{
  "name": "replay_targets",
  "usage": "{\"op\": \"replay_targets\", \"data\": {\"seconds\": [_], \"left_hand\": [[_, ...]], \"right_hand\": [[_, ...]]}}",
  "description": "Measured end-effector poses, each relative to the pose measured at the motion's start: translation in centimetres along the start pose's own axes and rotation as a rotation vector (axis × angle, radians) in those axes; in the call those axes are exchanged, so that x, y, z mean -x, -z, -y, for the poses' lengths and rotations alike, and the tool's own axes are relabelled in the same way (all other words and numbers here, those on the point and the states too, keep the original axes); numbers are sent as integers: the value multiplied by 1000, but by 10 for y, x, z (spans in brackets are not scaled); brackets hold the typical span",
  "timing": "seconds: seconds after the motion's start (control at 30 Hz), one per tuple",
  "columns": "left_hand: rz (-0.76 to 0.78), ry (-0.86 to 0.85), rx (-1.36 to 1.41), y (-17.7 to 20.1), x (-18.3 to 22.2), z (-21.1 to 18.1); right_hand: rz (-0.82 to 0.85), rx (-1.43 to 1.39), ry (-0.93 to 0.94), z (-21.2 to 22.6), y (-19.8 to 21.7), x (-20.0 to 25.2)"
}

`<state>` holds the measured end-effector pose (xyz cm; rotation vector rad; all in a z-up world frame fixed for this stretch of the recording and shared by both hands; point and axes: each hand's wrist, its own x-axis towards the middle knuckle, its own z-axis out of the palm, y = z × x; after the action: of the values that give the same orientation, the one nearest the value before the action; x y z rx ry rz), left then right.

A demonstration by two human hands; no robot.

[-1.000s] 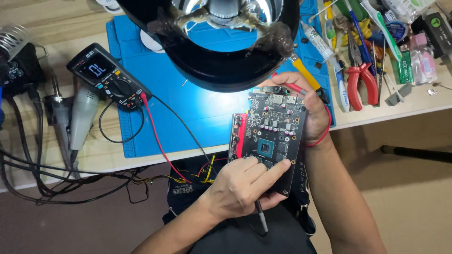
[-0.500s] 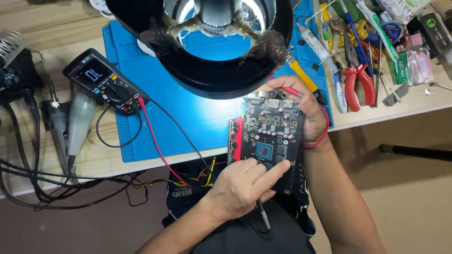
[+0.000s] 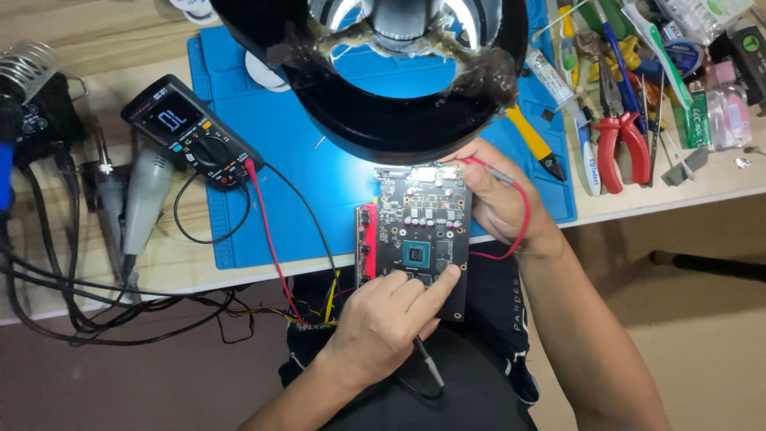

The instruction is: Testing various components on a graphics card circuit board using a multimeter and a digital microscope for diagnostics.

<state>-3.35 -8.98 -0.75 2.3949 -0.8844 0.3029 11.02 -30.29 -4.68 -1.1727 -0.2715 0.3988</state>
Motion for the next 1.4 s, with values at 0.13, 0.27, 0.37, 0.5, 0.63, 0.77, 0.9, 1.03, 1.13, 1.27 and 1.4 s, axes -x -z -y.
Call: {"op": "replay_targets", "data": {"seconds": [0.13,0.27,0.37,0.5,0.63,0.77,0.9,1.03,1.13,1.27,1.4], "left_hand": [[46,59,-21,0,0,-1],[84,127,-73,-7,-3,-2],[46,119,-122,-11,-4,-3],[49,118,-138,-13,-5,-2],[92,152,-64,-11,-3,-1],[60,164,8,-9,-1,0],[60,163,46,-8,1,1],[34,151,-1,-11,2,1],[46,148,-39,-13,3,1],[60,154,-35,-13,3,1],[42,149,-43,-12,1,0]], "right_hand": [[51,-17,-15,4,-9,-15],[48,27,54,5,-14,-20],[-31,39,85,-6,-12,-15],[-78,78,65,-10,-6,-9],[-128,206,43,-11,-3,-7],[-97,213,73,-5,-6,-4],[-70,159,84,-5,-8,-5],[-45,162,104,1,-14,-6],[-50,179,108,0,-14,-5],[-52,159,98,-3,-13,-4],[-109,229,63,-12,-4,-3]]}}
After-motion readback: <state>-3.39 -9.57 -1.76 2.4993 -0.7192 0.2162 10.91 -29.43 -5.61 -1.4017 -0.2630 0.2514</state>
